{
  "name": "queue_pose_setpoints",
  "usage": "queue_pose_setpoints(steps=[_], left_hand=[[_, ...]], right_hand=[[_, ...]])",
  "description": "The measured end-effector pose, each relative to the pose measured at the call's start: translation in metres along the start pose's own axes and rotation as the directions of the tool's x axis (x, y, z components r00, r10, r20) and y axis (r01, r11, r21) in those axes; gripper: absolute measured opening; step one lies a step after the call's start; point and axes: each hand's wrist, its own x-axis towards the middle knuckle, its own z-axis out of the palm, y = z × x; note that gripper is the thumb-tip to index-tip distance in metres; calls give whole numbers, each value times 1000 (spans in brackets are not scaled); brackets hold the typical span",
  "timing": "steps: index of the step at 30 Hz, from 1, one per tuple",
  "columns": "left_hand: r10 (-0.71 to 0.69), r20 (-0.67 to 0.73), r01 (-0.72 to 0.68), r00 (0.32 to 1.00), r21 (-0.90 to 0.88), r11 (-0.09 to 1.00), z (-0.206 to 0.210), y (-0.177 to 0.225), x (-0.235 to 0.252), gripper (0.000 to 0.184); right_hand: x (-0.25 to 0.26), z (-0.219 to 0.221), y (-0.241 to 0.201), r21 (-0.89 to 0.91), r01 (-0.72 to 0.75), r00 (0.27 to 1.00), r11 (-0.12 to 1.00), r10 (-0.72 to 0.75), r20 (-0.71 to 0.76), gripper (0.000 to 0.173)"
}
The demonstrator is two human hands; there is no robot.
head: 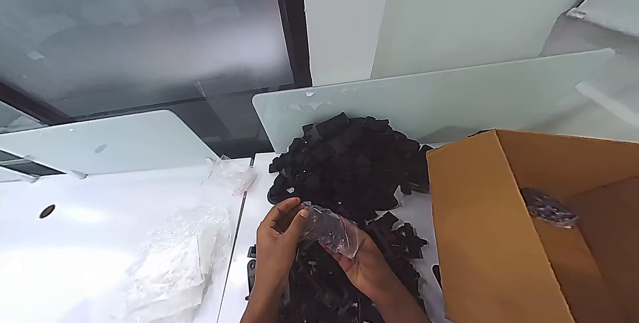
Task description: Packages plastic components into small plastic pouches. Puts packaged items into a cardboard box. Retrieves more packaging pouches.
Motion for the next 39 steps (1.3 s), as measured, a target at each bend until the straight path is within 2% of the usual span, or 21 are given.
queue_pose_setpoints(steps=[4,7,9,11,13,16,23,28,32,36,39], left_hand=[[9,34,-11,999,41,999,-1,-6,-3,17],[-14,-10,14,1000,-38,999,1,-11,0,17],[-136,4,135,991,-146,980,1,-15,2,24],[-256,90,271,963,-264,926,1,-20,2,35],[-303,168,343,938,-334,878,3,-21,-2,36],[-263,199,319,944,-347,882,6,-22,-6,29],[-220,66,230,973,-265,936,10,-18,-4,25],[-118,4,116,993,-255,960,9,-9,-4,25],[88,85,-78,992,-107,991,5,-1,-11,22],[396,237,-429,887,112,896,3,7,-15,25],[487,335,-564,807,191,803,7,14,-16,28]], right_hand=[[4,-5,1,-62,110,985,992,-100,142,48],[5,-5,0,-73,109,983,991,-97,155,51],[5,-4,1,-71,121,985,990,-111,134,48],[5,-3,1,-62,134,987,989,-128,96,46],[5,0,0,-54,132,991,990,-132,13,41],[6,7,-1,-64,122,983,991,-129,-129,37],[2,15,-6,-253,51,972,966,-107,-209,28],[-1,18,-6,-253,-10,967,967,-55,-250,32],[-3,20,-2,-84,-18,957,996,-8,-290,33],[-2,28,3,130,24,926,991,27,-376,36],[0,32,4,202,44,904,978,47,-425,35]])
